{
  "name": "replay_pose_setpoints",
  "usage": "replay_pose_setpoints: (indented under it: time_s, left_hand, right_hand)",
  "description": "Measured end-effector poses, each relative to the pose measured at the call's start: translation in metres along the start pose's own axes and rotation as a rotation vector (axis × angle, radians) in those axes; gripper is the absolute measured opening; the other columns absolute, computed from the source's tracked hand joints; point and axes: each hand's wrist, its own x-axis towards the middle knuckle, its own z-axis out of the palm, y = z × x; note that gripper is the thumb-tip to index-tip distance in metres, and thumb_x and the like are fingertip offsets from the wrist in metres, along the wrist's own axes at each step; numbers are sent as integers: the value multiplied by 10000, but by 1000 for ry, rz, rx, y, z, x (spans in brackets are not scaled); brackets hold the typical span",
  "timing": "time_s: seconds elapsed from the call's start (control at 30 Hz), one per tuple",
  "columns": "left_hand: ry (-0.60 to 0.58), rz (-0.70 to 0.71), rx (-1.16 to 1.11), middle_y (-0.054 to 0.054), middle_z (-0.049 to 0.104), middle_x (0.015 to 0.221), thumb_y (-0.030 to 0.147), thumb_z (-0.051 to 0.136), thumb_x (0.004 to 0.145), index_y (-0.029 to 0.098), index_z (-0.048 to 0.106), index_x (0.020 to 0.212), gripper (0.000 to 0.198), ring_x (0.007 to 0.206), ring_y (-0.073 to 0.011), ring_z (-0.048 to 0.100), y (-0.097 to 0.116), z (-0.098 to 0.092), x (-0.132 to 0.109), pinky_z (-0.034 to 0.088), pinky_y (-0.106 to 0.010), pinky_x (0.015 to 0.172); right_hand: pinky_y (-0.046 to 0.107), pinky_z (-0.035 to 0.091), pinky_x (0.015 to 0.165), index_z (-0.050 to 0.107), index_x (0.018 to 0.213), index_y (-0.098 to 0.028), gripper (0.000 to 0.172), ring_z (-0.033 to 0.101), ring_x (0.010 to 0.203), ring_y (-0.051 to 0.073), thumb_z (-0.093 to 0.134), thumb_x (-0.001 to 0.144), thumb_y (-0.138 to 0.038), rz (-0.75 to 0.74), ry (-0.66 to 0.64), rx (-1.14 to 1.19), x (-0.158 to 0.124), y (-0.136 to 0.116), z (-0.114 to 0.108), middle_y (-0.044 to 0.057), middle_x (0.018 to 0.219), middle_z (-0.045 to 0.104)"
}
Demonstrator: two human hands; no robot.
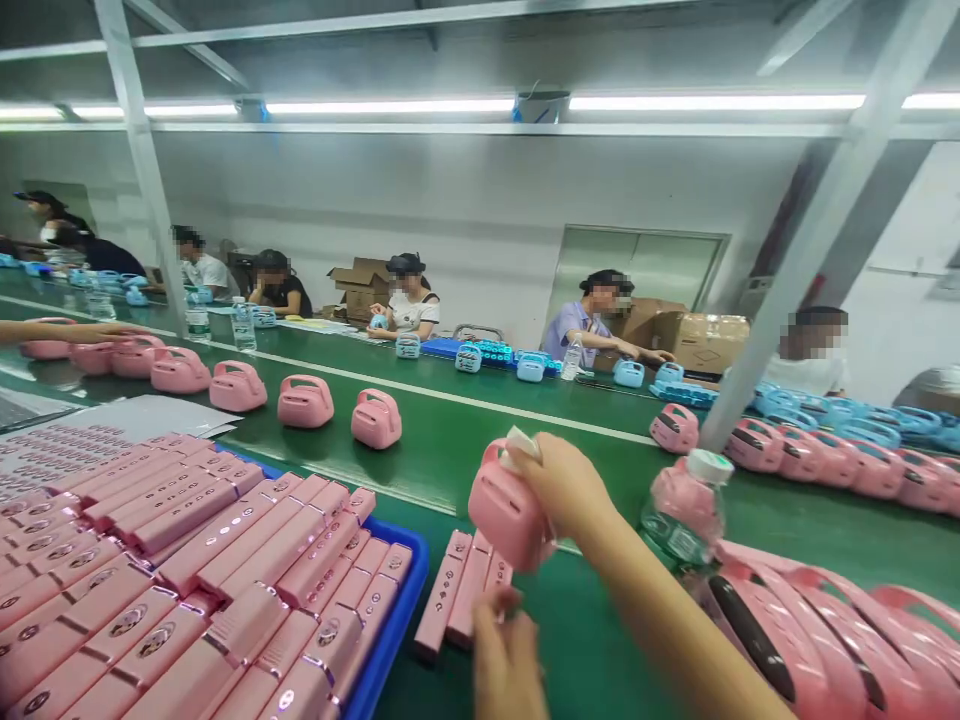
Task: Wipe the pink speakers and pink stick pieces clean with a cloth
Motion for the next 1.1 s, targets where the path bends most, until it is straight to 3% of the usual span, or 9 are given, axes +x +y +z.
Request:
replay_pose_setpoints:
  time_s: [0.1,0.37,0.5,0.57,0.67,0.73,0.83,0.97,1.1]
  left_hand:
    - [125,21,-118,-110,465,1237,501,330,846,211,442,1116,412,1152,-249,435,7,-6,6,375,-357,908]
    - [-263,90,3,-68,618,768,532,499,757,137,624,738,415,811,-228,547,16,7,-13,400,-339,810]
    - [-347,78,36,-67,650,803,519,545,738,131,655,784,406,855,-234,564,25,8,-18,407,-327,825]
    - [-334,76,54,-82,654,927,499,544,753,139,647,865,391,960,-245,550,28,7,-20,376,-330,894]
    - [-282,88,78,-94,569,1187,512,525,766,178,599,1047,443,1171,-250,445,29,9,-23,278,-340,1006]
    - [-284,136,106,-94,488,1294,502,600,708,200,546,1149,537,1246,-264,367,28,10,-26,221,-369,1046]
    - [-402,148,108,-102,475,1304,379,707,591,204,503,1203,668,1228,-303,383,26,8,-25,238,-414,1042]
    - [-629,-27,-130,-90,565,1195,316,629,559,192,517,1181,644,1150,-336,461,26,0,-15,337,-445,980]
    - [-650,-56,-217,-79,586,1168,302,569,573,180,549,1144,584,1159,-336,451,27,-5,-10,334,-449,982]
  right_hand:
    - [281,394,535,467,604,-196,392,514,575,160,389,860,-483,8,17,175,-65,23,-10,-6,600,532]
    - [308,487,644,549,704,-195,388,582,693,201,405,841,-527,92,-38,716,-187,37,13,39,724,619]
    - [320,515,609,601,650,-193,374,605,606,205,506,802,-521,176,33,920,-200,56,0,21,627,616]
    - [360,533,619,653,838,-199,387,635,627,235,474,817,-541,235,121,1007,-199,71,-2,37,675,651]
    - [429,513,793,458,1268,-229,518,628,927,283,335,879,-548,298,309,1096,-196,87,7,88,1017,664]
    - [458,407,961,292,1380,-234,566,497,1162,271,299,898,-532,301,382,1128,-194,90,21,92,1254,552]
    - [495,281,1046,301,1385,-215,640,396,1258,270,446,850,-535,219,297,1152,-191,86,40,98,1356,463]
    - [456,258,1067,430,1320,-215,539,383,1271,237,462,862,-497,20,132,1126,-189,84,53,90,1354,470]
    - [450,184,1094,416,1330,-224,426,335,1297,213,368,929,-362,-118,89,1039,-196,81,49,76,1398,411]
